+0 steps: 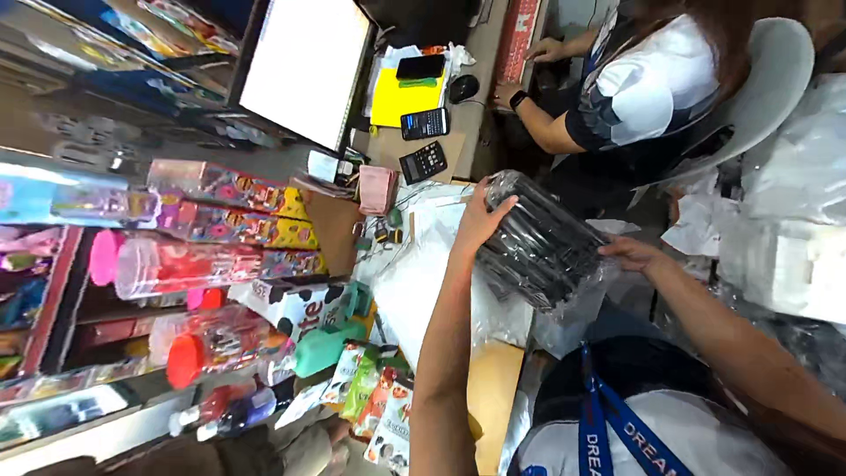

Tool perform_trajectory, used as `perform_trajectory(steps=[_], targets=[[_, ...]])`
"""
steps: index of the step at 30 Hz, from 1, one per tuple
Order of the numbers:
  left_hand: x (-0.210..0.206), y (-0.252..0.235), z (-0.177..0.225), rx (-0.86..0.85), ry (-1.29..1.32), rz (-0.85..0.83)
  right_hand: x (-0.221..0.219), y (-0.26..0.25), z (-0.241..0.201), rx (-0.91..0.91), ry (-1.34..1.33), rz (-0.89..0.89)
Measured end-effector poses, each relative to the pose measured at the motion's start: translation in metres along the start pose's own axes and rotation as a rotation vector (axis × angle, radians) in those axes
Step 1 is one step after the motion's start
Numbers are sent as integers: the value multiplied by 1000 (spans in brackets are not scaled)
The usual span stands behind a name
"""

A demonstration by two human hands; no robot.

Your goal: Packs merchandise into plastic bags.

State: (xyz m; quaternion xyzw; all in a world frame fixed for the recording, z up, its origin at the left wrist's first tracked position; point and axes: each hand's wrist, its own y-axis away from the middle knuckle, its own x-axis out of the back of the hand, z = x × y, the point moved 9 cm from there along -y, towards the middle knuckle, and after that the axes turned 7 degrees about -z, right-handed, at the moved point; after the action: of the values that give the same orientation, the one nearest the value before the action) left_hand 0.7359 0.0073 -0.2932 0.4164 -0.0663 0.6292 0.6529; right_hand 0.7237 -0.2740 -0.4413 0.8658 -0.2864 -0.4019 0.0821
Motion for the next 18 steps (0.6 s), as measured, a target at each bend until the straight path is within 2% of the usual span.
perform_trajectory(steps=[2,4,7,9,11,15,18], targets=[[1,-34,-24,156,-43,19,17,-29,-13,-71,68,95],[0,-59,-49,314,-104,-8,40,-50,-19,-117,143,350],[-3,-87,-68,492,-215,-54,73,-64,-18,-7,90,731],[-6,-101,-76,578,-285,-76,72,-61,-22,59,75,868],[-9,-112,-83,611,-289,-69,63,-62,-25,56,98,892],[-20,-134,-96,504,-253,-50,54,-80,-28,-7,191,871],[-19,-141,-100,486,-278,-2,54,-92,-26,-23,221,858]])
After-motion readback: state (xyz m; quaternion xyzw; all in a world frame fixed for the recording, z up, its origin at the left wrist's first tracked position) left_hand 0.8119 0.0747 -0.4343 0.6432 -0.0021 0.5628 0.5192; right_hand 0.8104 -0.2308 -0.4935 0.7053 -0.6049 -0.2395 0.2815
